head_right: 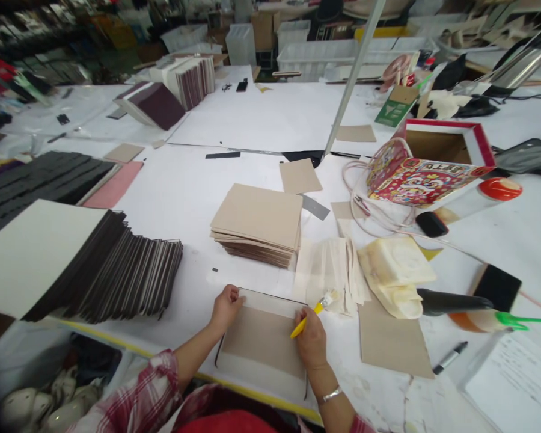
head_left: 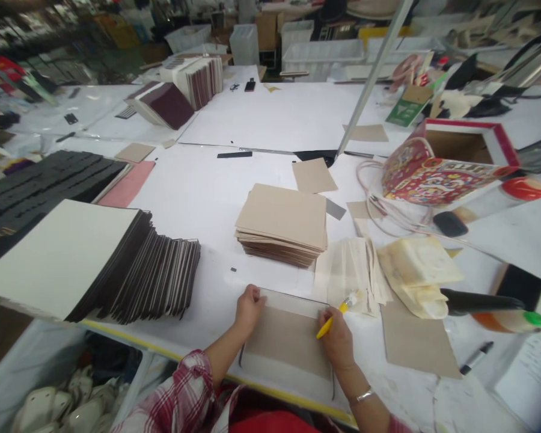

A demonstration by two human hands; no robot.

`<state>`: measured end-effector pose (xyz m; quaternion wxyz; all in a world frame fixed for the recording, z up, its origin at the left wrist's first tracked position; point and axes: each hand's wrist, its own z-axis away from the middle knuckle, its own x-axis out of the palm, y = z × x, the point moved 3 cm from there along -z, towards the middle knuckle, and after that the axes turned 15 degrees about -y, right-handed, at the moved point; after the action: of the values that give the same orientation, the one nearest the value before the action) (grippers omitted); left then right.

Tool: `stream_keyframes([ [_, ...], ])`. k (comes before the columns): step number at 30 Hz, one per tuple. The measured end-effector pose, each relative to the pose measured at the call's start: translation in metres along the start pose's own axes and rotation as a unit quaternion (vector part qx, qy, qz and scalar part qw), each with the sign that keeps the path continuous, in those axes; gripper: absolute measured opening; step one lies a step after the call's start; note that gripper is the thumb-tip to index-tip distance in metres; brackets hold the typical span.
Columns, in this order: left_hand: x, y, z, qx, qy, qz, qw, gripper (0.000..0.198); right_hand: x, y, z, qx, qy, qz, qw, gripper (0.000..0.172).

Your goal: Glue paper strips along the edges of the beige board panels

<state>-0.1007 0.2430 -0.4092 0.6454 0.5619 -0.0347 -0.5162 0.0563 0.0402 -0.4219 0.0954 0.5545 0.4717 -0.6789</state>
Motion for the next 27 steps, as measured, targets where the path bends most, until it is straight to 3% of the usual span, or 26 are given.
stream_keyframes([
  [20, 0.0056, -0.0007, -0.0014, 0.001, -0.004, 0.012, 1.0, 0.023, -0.0007, -0.0025, -0.0003, -0.014, 0.018, 0.059, 0.998, 0.017],
  [27, 0.0029, 0.0052, 0.0001, 0.007, -0.013, -0.044, 0.999, 0.023, 0.0014, -0.0035, -0.0025, -0.025, 0.014, 0.094, 0.995, 0.019],
])
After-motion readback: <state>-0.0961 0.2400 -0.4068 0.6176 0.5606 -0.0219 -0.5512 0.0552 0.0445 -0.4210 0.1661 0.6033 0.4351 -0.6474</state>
